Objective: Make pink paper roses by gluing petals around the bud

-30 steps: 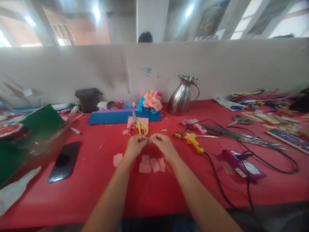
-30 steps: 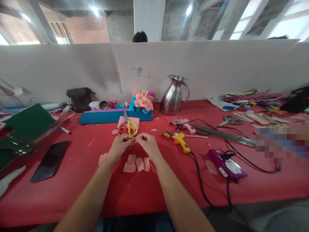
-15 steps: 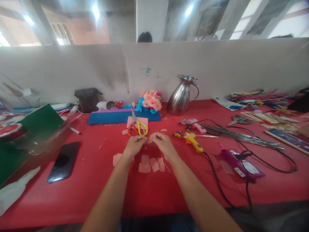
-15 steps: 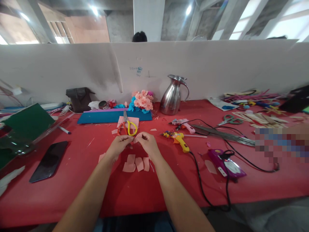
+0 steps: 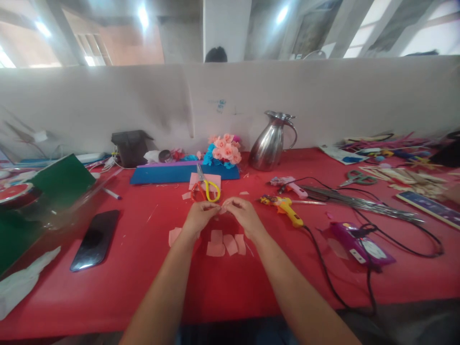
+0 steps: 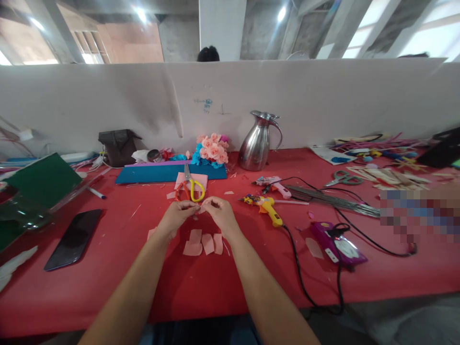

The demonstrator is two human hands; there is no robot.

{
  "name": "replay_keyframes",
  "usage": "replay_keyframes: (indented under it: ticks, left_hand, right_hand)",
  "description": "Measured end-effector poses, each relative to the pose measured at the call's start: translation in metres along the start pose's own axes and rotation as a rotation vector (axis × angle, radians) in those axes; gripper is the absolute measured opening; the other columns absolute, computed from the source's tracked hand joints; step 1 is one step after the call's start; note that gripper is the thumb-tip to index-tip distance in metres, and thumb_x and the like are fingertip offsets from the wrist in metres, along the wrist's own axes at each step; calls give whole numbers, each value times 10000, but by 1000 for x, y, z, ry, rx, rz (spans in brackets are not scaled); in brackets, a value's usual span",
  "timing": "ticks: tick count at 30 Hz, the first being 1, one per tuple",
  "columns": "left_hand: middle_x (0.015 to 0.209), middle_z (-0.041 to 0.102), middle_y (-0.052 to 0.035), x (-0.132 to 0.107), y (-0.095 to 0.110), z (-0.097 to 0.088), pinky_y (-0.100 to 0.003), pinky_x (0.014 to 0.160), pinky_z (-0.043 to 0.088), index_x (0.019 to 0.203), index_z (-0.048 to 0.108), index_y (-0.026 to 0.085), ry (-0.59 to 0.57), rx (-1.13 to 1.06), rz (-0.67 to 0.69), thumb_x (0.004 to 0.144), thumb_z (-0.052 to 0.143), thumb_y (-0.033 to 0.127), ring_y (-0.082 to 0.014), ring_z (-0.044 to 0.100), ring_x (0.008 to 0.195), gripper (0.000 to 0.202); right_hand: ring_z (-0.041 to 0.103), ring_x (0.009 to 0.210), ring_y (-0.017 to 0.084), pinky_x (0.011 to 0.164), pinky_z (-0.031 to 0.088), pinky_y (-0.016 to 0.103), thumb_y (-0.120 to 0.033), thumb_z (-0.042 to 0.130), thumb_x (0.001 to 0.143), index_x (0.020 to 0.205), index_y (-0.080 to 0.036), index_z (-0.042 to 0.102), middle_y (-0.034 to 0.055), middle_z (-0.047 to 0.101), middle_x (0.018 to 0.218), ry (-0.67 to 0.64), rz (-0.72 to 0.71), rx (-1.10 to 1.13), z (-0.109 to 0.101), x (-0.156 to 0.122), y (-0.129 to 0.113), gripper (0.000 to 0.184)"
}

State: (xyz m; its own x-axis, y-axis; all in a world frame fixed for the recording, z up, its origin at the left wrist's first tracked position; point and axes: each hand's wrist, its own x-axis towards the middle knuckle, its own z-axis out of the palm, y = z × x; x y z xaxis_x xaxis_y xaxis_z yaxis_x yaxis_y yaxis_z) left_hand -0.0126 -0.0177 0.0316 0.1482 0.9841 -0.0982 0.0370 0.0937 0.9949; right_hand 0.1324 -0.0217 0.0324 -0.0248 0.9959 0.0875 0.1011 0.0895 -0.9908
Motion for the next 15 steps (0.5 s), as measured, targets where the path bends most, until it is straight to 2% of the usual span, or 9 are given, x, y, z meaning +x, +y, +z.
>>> replay_keyframes:
  ticks: [4,10,15]
  left_hand:
    - [757,677,-65,1,0,1,-282,710,422,656,693,150,44,140,155,651,628,275,-162,579,721,140]
    - [747,685,-51,0,-1,-2,-276,700,430,728,699,150,-114,-4,-43,683,624,339,-128,585,627,208]
    - [724,692,-55,1,-4,-10,-280,740,433,703,713,163,-187,-33,-99,643,677,331,-144,598,685,183]
  right_hand:
    - [551,658,144,680,399,270,-216,506,660,604,-188,593,-11,615,627,14,2,9,0,1,4,108]
    - [566,656,146,687,416,265,-204,502,652,590,-193,592,-10,628,615,-13,-10,14,-1,0,1,109]
    - [571,633,148,701,421,276,-210,496,653,582,-196,587,-12,627,578,-75,5,4,-2,-1,-3,116]
